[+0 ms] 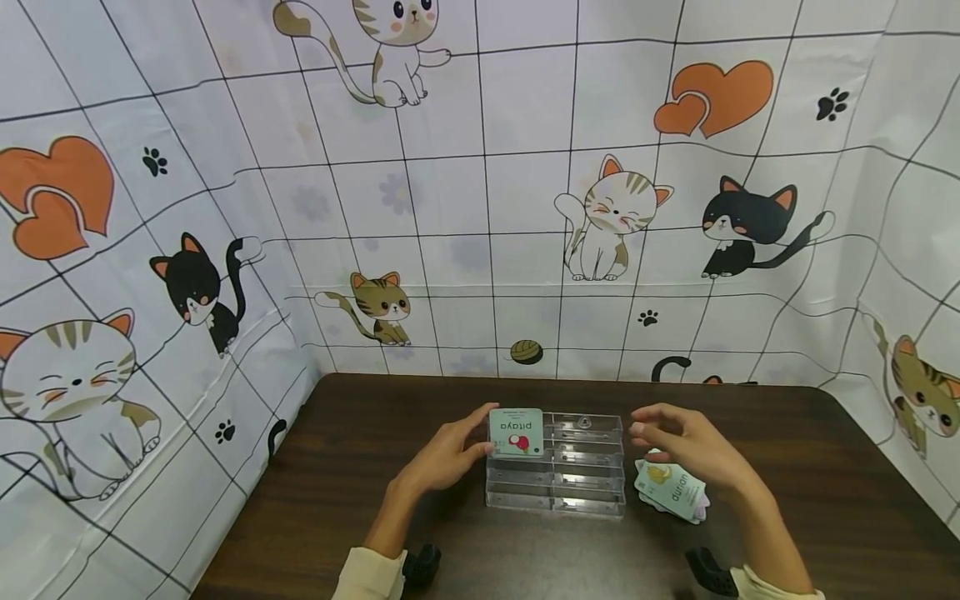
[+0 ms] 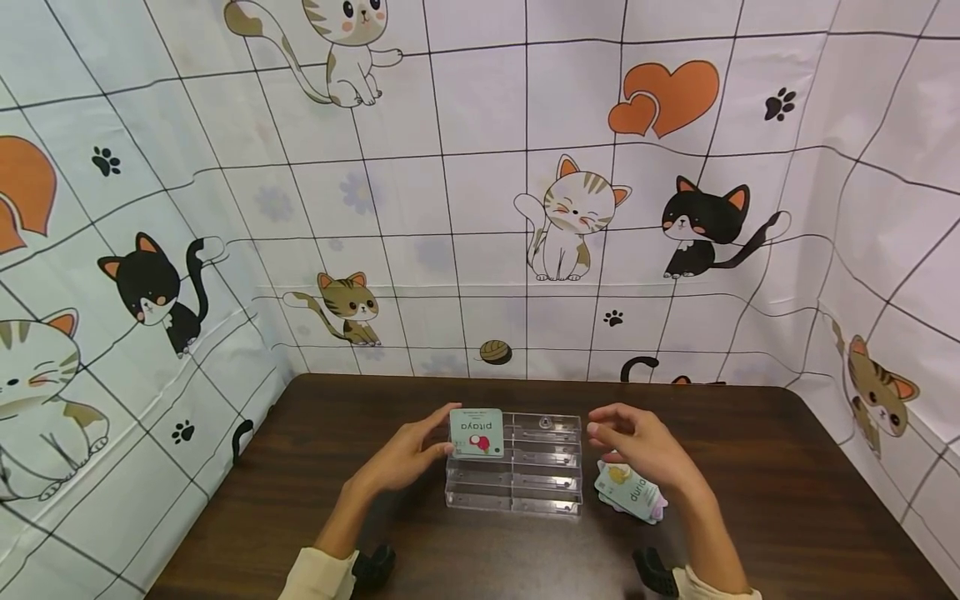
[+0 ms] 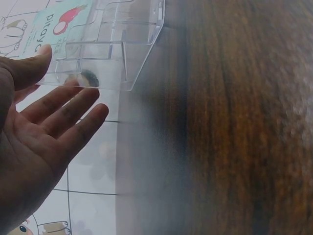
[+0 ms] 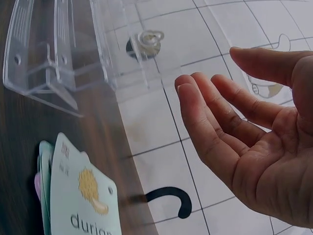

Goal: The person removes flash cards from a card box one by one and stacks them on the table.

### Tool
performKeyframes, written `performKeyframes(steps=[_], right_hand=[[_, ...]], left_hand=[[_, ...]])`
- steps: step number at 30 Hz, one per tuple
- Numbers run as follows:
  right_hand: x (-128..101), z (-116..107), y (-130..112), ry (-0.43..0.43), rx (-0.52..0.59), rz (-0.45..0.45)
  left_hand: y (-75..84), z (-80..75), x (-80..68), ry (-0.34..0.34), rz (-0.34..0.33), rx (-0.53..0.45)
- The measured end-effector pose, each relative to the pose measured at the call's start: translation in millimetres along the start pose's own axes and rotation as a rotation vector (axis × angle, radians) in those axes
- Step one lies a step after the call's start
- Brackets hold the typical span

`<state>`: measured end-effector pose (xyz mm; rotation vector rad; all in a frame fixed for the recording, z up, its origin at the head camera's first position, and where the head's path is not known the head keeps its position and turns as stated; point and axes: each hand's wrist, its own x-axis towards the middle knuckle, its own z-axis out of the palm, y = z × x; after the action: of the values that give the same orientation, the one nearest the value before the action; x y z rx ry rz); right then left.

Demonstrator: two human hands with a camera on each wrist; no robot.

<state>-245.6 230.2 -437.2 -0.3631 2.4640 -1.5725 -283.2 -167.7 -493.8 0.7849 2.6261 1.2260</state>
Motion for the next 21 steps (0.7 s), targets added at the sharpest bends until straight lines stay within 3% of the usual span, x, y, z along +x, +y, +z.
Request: performKeyframes(steps=[21], right_hand=[[20, 33, -24, -0.028, 0.065, -0.017]], left_hand=[[-1.2, -0.1, -0.2, -0.002, 0.007, 0.001]])
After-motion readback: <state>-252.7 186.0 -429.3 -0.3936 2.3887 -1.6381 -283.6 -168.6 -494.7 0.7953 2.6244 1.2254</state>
